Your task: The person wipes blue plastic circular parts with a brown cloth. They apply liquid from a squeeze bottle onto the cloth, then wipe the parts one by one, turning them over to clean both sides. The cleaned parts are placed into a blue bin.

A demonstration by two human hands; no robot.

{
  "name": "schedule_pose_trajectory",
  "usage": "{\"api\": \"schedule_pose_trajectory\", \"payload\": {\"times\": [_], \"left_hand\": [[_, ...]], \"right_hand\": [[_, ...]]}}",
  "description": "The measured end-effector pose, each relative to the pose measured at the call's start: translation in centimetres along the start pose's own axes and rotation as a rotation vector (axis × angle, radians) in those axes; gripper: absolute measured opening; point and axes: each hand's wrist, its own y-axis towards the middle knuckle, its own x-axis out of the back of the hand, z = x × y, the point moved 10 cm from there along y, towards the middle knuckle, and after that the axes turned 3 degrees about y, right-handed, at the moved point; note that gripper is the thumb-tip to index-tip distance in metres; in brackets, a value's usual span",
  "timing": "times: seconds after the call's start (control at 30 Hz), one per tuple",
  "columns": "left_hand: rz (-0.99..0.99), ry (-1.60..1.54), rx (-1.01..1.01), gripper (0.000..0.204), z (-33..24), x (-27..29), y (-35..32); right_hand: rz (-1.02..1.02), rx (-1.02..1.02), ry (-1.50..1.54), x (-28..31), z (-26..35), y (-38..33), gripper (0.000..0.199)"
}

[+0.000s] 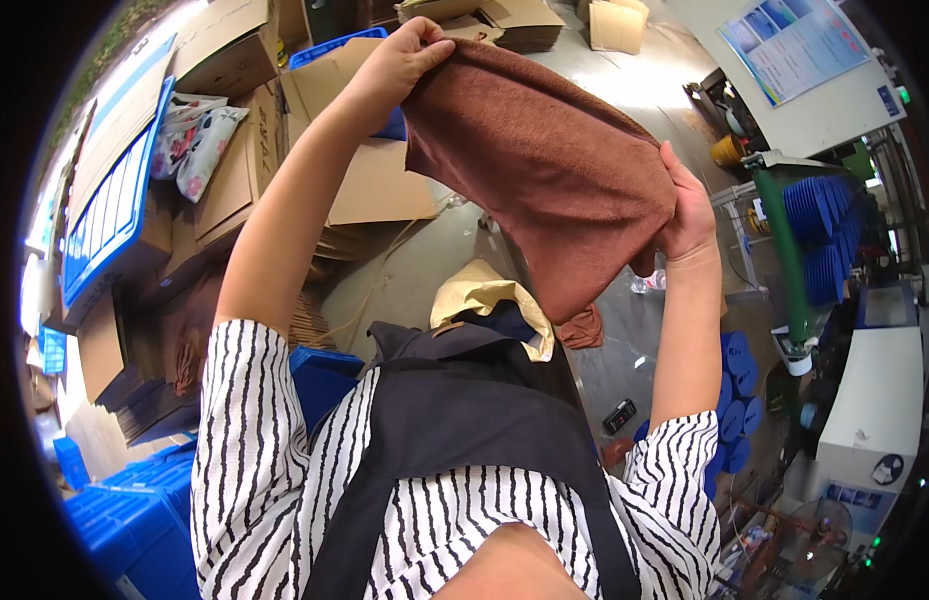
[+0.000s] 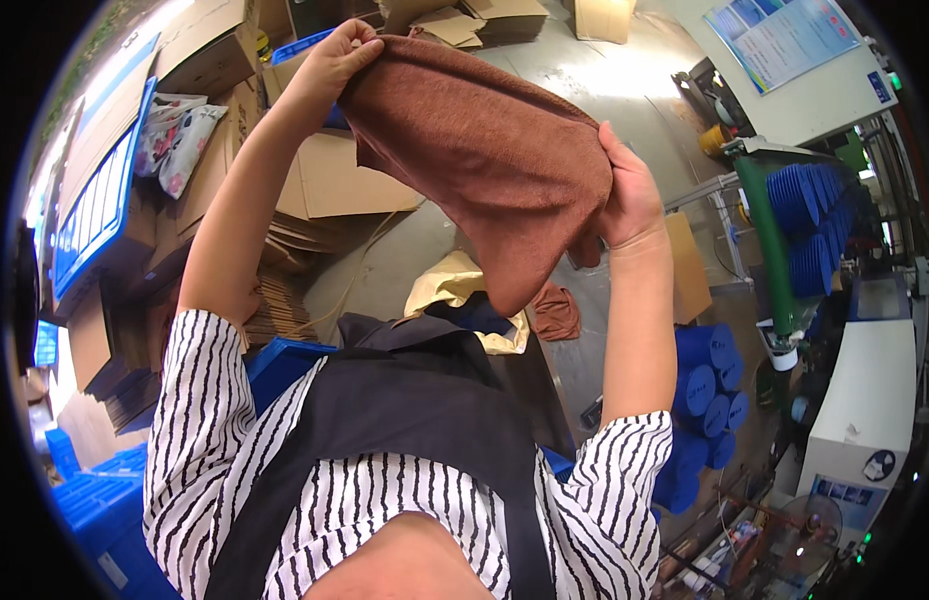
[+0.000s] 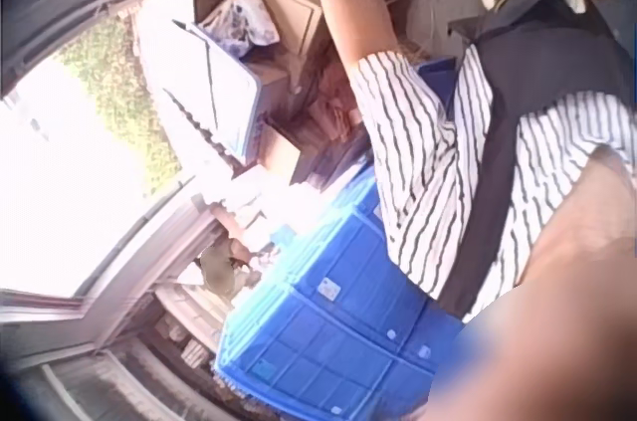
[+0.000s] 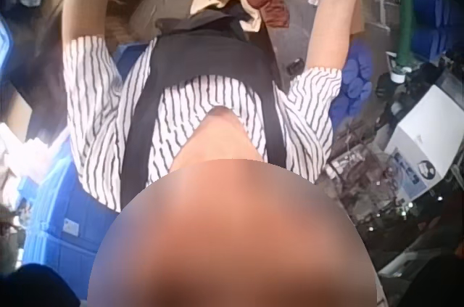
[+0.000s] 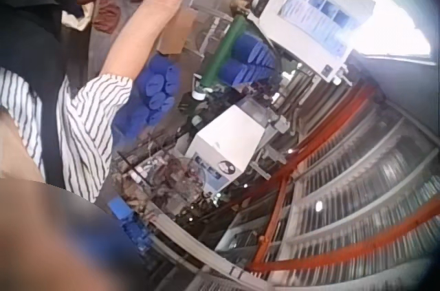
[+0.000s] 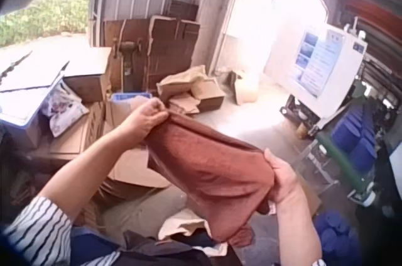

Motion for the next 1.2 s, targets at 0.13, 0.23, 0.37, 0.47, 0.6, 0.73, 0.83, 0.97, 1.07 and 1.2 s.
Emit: {"api": "schedule_pose_trajectory", "payload": {"times": [0.13,0.23,0.37,0.47,0.6,0.73,0.83,0.97,1.07,1.2], "left_hand": [[0.080,0.039,-0.070,0.018,-1.3,-1.4,4.5],[0.018,-0.380,-0.254,0.009,-3.4,-0.9,5.3],[-0.592,-0.467,-0.446,0.017,0.7,2.3,-3.4],[-0.403,-0.285,-0.285,0.021,4.6,-2.0,-9.0],[-0.034,0.320,-0.375,0.026,3.3,-7.0,-12.6],[0.041,0.683,-0.519,0.033,2.8,-8.6,-14.1],[0.184,0.563,-0.406,0.039,3.5,-10.7,-14.1],[0.297,0.116,-0.195,0.044,5.2,-12.1,-15.4],[0.376,0.014,-0.174,0.044,5.6,-14.1,-16.1],[0.551,0.413,-0.368,0.039,4.9,-17.7,-17.2]], "right_hand": [[-0.092,0.148,0.000,-1.6,1.1,-1.4,0.046],[-0.395,0.457,-0.325,-4.7,2.2,-3.7,0.047],[-0.365,0.954,-1.568,-16.3,-3.5,-5.1,0.044],[0.067,0.837,-2.160,-17.1,-16.5,-1.0,0.052],[0.287,0.130,-1.925,-9.0,-25.2,-0.8,0.052],[0.036,0.131,-1.710,-6.3,-21.6,-3.2,0.040],[-0.602,0.350,-1.268,-0.2,-15.6,-7.1,0.039],[-0.829,0.557,-0.740,6.2,-12.5,-7.6,0.058],[-0.686,0.425,-0.195,10.9,-16.6,-7.3,0.067],[-0.717,0.369,-0.076,11.2,-18.6,-10.5,0.064]]}}
